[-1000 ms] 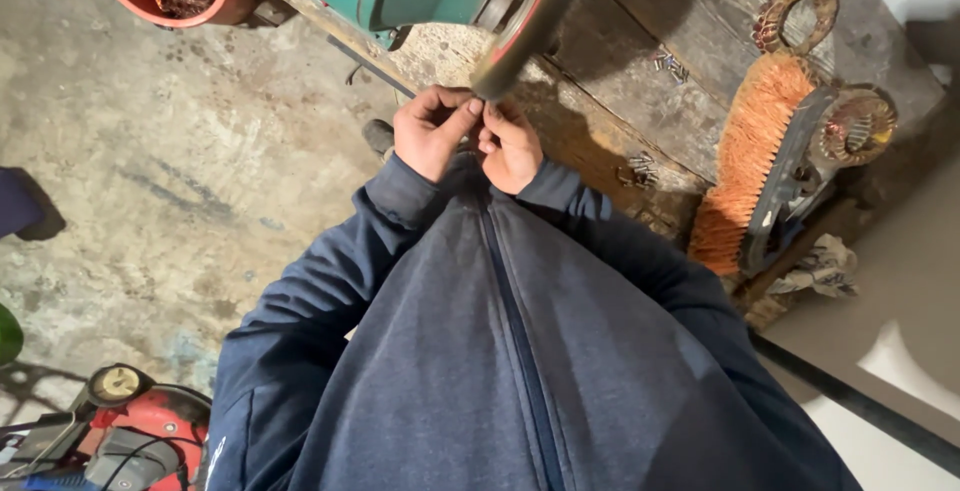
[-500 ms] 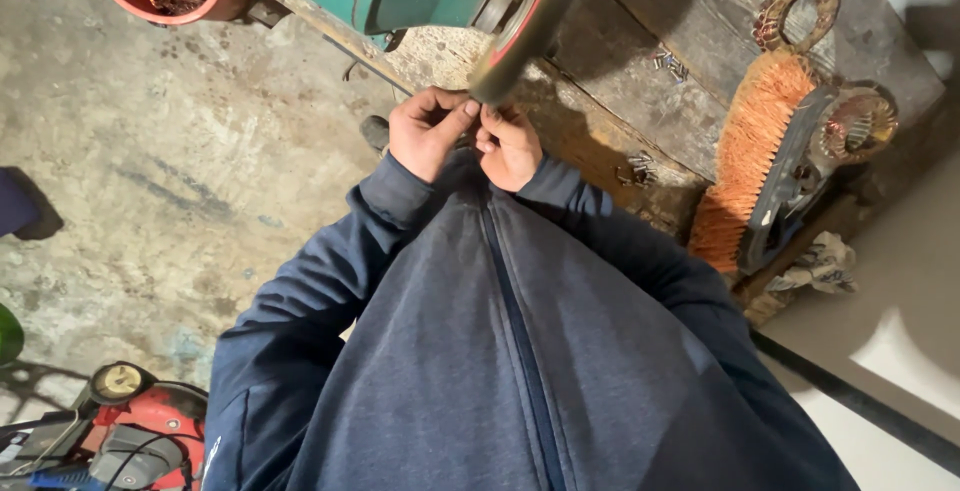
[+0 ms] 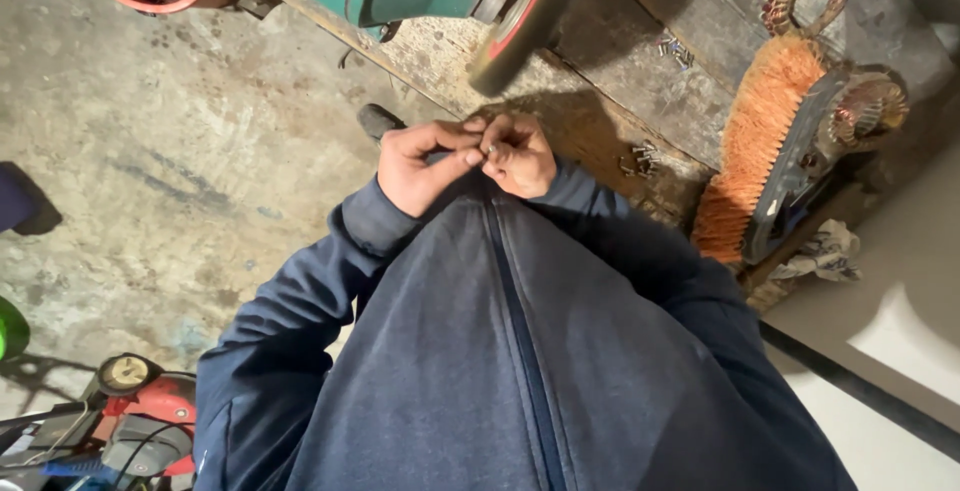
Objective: Polishing small metal screws using a bench grinder equipped with a wire wheel.
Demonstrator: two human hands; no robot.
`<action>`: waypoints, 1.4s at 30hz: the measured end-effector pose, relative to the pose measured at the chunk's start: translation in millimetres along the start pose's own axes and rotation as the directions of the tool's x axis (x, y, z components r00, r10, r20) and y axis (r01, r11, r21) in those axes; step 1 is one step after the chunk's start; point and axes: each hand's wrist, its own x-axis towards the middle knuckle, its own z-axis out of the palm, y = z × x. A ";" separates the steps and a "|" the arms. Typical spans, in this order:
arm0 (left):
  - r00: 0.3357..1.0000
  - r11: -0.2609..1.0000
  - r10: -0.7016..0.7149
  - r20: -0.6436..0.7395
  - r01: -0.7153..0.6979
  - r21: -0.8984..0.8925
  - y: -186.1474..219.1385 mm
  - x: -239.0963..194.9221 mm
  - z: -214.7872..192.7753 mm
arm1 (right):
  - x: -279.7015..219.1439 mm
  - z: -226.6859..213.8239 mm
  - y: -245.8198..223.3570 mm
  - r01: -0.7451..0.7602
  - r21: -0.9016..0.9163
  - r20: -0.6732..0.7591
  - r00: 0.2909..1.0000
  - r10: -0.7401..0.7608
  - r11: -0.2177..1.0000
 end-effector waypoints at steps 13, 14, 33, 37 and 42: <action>0.972 0.982 -0.028 0.232 -0.017 0.188 -40.2 -2.0 19.6 | -70.2 -16.6 -115.1 0.218 -0.976 0.186 0.885 -0.426 0.027; 0.958 0.981 -0.118 0.260 0.071 0.183 -44.4 -2.0 19.1 | -79.7 -26.3 -122.0 0.090 -0.993 0.117 0.869 -0.481 -0.079; 0.908 0.925 -0.280 0.311 0.167 0.342 -54.3 11.2 33.7 | -84.1 -104.1 -172.9 -0.258 -0.905 0.070 0.695 -0.715 -0.339; 0.914 0.921 -0.287 0.287 0.180 0.346 -56.3 8.0 28.0 | -70.9 -111.1 -179.4 -0.275 -0.873 0.115 0.686 -0.718 -0.404; 0.939 0.916 -0.274 0.208 0.188 0.355 -61.0 3.4 25.9 | -69.6 -128.8 -179.1 -0.320 -0.867 0.049 0.708 -0.705 -0.382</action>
